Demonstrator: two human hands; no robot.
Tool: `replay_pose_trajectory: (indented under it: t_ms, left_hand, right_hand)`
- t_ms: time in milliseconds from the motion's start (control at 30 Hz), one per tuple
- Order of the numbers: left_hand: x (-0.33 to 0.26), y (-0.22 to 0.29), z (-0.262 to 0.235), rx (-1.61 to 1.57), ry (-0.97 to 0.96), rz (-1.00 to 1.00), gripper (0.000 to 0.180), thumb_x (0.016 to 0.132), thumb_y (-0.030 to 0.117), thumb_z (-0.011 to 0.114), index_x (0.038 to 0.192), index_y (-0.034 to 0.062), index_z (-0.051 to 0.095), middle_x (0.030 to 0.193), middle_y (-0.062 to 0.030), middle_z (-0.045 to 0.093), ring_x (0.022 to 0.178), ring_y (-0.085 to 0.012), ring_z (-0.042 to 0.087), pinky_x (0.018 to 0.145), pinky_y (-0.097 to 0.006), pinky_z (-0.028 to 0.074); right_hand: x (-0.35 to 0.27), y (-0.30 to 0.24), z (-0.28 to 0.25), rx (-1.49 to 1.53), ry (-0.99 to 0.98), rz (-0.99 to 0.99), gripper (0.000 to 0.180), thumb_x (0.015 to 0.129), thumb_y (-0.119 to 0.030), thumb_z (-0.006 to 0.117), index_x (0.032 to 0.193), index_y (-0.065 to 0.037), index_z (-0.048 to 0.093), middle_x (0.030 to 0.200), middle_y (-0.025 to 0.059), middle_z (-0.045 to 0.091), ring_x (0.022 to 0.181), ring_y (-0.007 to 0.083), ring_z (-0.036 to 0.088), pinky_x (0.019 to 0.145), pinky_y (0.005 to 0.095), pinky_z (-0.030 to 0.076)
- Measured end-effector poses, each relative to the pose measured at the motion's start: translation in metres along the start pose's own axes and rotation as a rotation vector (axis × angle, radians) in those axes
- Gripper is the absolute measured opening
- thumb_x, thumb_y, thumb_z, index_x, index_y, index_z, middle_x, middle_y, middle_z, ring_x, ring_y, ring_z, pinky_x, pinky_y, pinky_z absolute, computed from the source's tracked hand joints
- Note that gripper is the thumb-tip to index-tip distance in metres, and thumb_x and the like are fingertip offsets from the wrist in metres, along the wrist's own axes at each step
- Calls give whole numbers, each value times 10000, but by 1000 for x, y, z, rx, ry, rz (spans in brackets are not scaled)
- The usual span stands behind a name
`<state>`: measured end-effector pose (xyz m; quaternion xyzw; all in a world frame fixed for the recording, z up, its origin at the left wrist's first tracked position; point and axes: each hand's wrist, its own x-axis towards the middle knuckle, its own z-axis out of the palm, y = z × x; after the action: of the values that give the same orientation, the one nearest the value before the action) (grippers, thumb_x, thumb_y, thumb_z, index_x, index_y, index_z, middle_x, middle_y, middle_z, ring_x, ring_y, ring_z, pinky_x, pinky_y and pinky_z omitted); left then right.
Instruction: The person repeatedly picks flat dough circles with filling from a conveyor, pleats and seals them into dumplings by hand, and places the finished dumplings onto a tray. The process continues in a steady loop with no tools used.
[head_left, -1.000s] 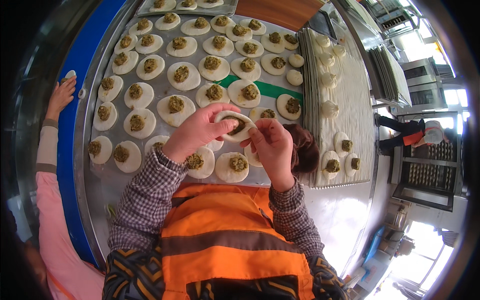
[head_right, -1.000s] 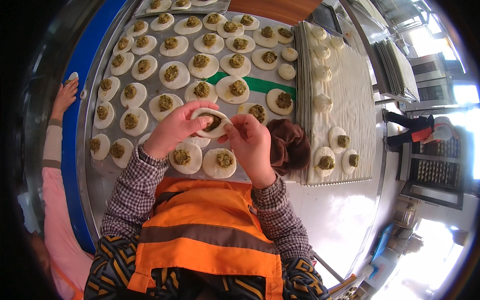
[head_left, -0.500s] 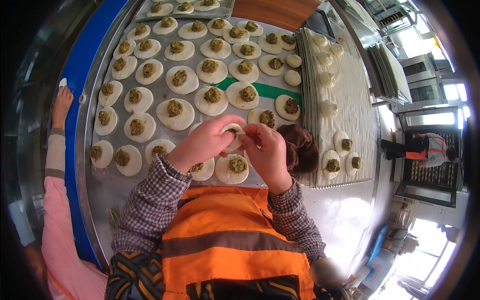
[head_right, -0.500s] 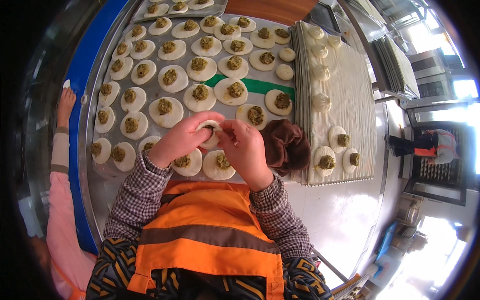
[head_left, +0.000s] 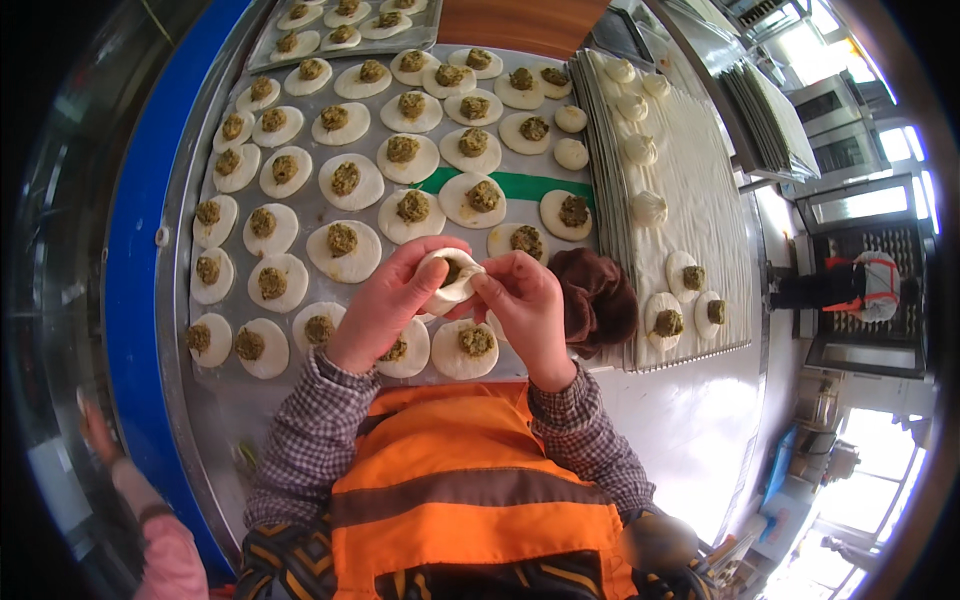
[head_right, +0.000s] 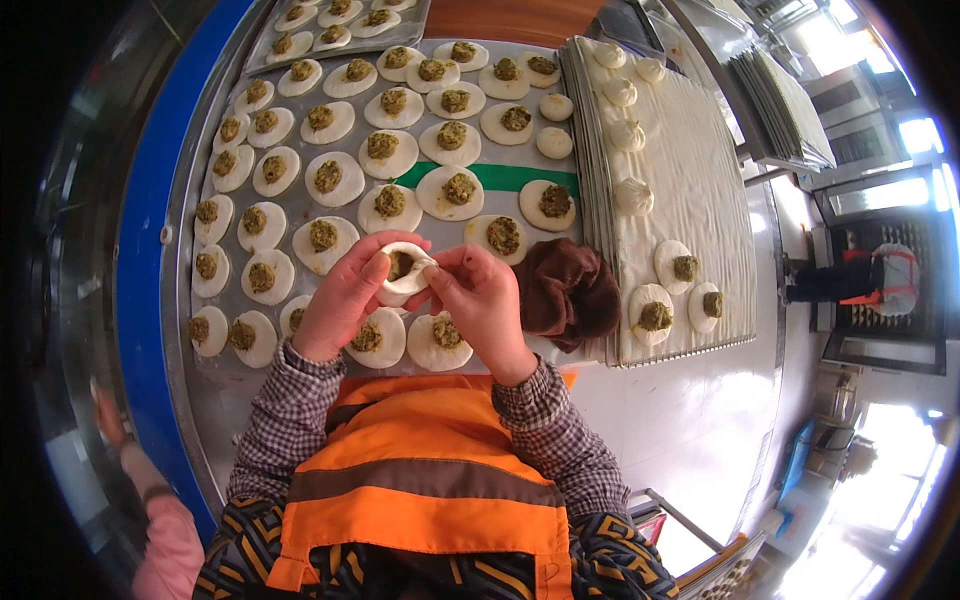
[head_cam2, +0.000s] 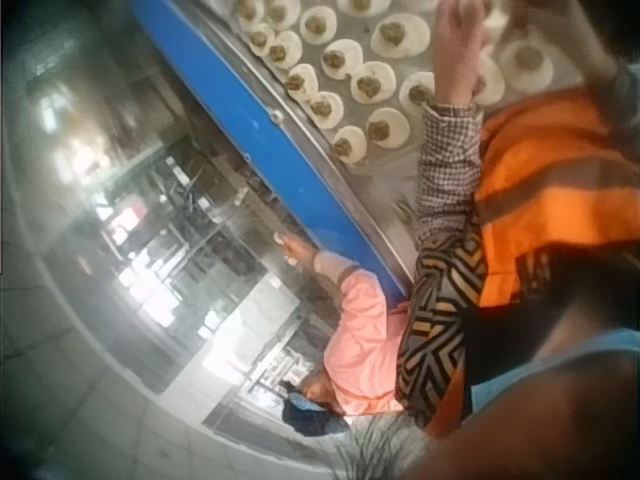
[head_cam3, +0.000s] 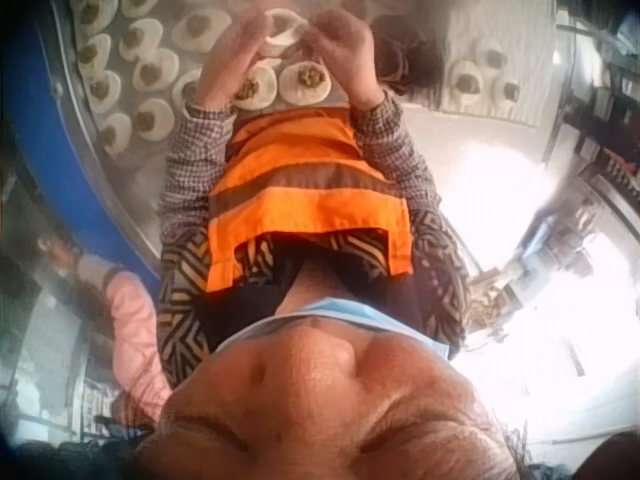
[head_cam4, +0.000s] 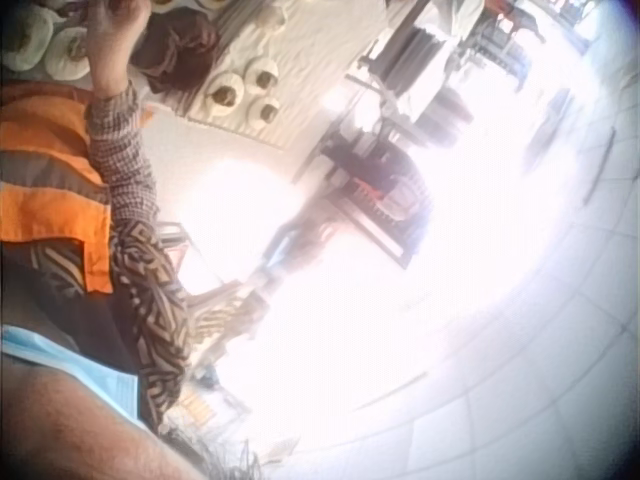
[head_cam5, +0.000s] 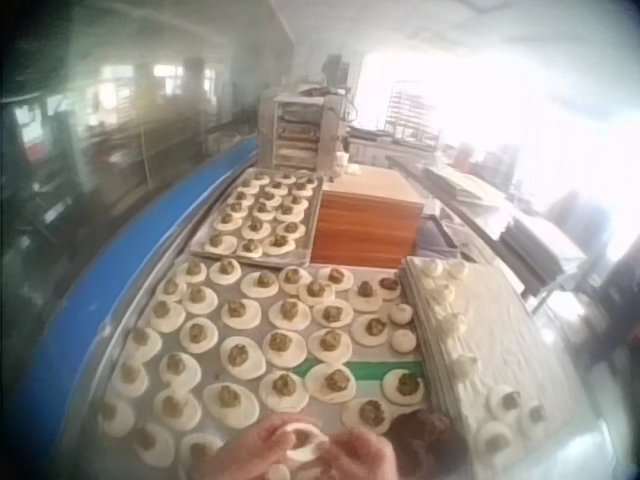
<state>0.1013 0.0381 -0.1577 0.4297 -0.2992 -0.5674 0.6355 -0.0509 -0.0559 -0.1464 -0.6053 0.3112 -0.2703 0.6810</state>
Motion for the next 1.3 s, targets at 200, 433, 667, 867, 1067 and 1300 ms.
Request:
replay_pose_trajectory:
  t_ms: [200, 433, 667, 867, 1067, 1300]
  left_hand:
    - [-2, -13, 1, 138, 278, -38, 577, 1000, 582, 375, 1031, 62, 622, 783, 13, 618, 621, -50, 552, 492, -186, 404]
    - [-2, -3, -19, 238, 105, -219, 731, 981, 667, 252, 1005, 51, 646, 836, -26, 659, 686, -92, 628, 552, -214, 485]
    - [-8, -6, 1, 40, 196, -53, 723, 978, 666, 275, 1130, 32, 589, 864, -24, 650, 714, -93, 629, 552, -228, 493]
    - [-15, 2, -11, 14, 151, -216, 554, 999, 564, 418, 1144, 58, 591, 839, 0, 625, 658, -59, 576, 561, -196, 451]
    - [-19, -4, -5, 200, 89, 74, 623, 996, 598, 366, 1127, 23, 570, 946, -32, 639, 807, -66, 602, 624, -201, 486]
    - [-18, -3, -12, 99, 125, -78, 445, 982, 449, 551, 1094, 21, 601, 978, -19, 612, 807, -59, 568, 684, -208, 484]
  right_hand:
    - [0, -1, 6, -706, 26, -574, 98, 855, 18, 687, 921, 15, 615, 792, 52, 673, 658, 105, 646, 575, 232, 504]
    - [0, -7, 6, -575, -72, -514, 138, 853, 21, 693, 974, 24, 628, 796, 17, 638, 696, 74, 607, 622, 218, 506]
    - [-5, -3, 7, -279, -73, -120, 186, 802, 38, 717, 962, 15, 623, 817, 28, 636, 695, 93, 600, 628, 231, 502]
    - [-7, -4, 15, -434, -45, -392, 191, 796, 48, 707, 963, 15, 620, 818, 26, 640, 675, 91, 603, 598, 219, 493]
    - [-9, -8, 15, -192, -60, -132, 185, 782, 59, 699, 943, 8, 622, 825, 52, 659, 660, 126, 628, 586, 244, 508]
    - [-14, -8, 14, -205, -89, -149, 171, 806, 52, 698, 951, 12, 616, 852, 82, 656, 686, 153, 656, 625, 260, 537]
